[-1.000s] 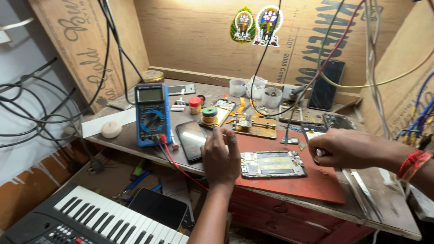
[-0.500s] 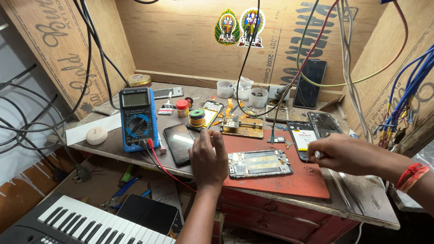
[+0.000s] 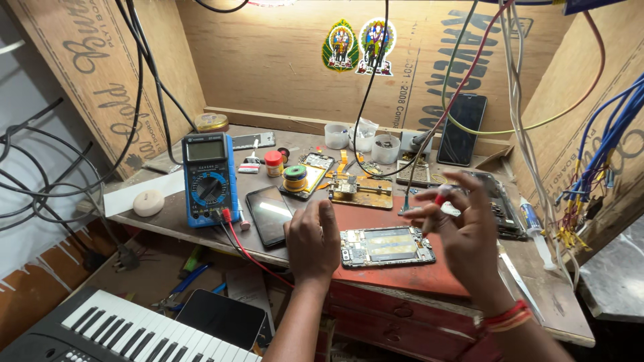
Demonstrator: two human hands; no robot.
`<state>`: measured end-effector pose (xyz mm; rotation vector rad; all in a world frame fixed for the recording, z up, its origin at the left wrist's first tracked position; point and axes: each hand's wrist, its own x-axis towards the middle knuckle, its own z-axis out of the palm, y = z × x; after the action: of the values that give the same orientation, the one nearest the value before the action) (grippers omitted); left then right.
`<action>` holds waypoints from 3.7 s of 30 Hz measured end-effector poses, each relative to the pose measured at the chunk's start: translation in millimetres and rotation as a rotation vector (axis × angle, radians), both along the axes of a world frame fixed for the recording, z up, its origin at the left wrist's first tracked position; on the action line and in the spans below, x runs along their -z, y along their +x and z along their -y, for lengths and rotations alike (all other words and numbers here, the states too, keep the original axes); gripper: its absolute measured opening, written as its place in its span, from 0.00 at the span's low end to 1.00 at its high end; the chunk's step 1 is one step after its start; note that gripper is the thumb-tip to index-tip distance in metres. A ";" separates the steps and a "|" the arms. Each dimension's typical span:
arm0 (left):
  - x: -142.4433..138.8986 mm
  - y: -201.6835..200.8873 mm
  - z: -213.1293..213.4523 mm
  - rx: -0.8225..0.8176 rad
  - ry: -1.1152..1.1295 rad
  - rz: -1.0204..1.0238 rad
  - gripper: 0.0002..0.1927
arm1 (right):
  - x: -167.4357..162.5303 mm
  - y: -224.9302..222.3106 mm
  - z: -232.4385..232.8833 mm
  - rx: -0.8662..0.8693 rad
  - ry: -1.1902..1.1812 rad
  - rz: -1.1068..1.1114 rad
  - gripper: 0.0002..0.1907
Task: The person works at a repair bench on a disassembled smartphone, using a screwdriver on the phone body and probing the exposed motherboard with multimeter test leads to test the board. They reposition the phone and other phone parts on the mat while testing.
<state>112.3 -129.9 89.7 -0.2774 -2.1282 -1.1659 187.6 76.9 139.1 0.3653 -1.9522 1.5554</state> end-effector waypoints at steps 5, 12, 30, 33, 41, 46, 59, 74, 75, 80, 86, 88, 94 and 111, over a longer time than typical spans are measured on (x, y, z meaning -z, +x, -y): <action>1.1 0.8 -0.2 0.005 -0.002 -0.001 0.34 | 19.7 -16.6 21.2 0.001 -0.151 -0.072 0.22; -1.8 0.2 0.2 0.021 0.007 0.009 0.36 | 12.4 -40.9 43.1 0.016 -0.261 -0.110 0.20; -3.2 -0.4 4.4 0.022 0.041 0.053 0.33 | 26.3 -46.1 51.5 0.107 -0.155 -0.320 0.17; -8.4 0.5 3.5 -0.007 0.060 0.094 0.29 | 24.4 -45.2 50.5 0.107 -0.135 -0.299 0.16; -14.9 2.4 5.6 -0.068 0.042 0.192 0.23 | 22.0 -44.2 51.9 0.113 -0.170 -0.233 0.16; -17.7 2.2 6.9 -0.051 0.053 0.285 0.19 | 19.7 -42.7 54.4 0.148 -0.143 -0.223 0.15; -11.7 -0.2 5.7 -0.061 -0.029 0.269 0.15 | 18.2 -39.4 51.8 0.084 -0.204 -0.191 0.16; -15.7 16.4 13.3 0.022 -0.068 0.087 0.14 | 25.6 -40.0 47.9 0.175 -0.137 -0.219 0.14; -14.7 16.2 13.1 0.021 -0.068 0.087 0.14 | 25.7 -38.9 46.2 0.219 -0.143 -0.191 0.13; -9.6 17.3 10.8 0.006 -0.119 0.002 0.18 | 24.0 -35.4 43.3 0.169 -0.211 -0.232 0.12; -10.8 14.9 14.6 0.050 -0.196 0.001 0.23 | 25.6 -32.3 51.3 0.192 -0.110 -0.198 0.13; -10.9 14.4 14.6 0.058 -0.212 0.042 0.23 | 26.8 -32.8 52.8 0.208 -0.063 -0.207 0.13; -9.9 12.5 14.3 0.054 -0.236 0.022 0.25 | 30.5 -36.2 52.0 0.278 0.094 -0.292 0.13; -8.3 8.7 12.1 0.014 -0.193 0.011 0.21 | 31.5 -43.5 36.7 0.153 -0.278 -0.310 0.11</action>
<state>121.0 -142.0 98.0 -0.3741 -2.2546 -0.9729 144.1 40.1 107.6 0.3105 -1.4722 1.5410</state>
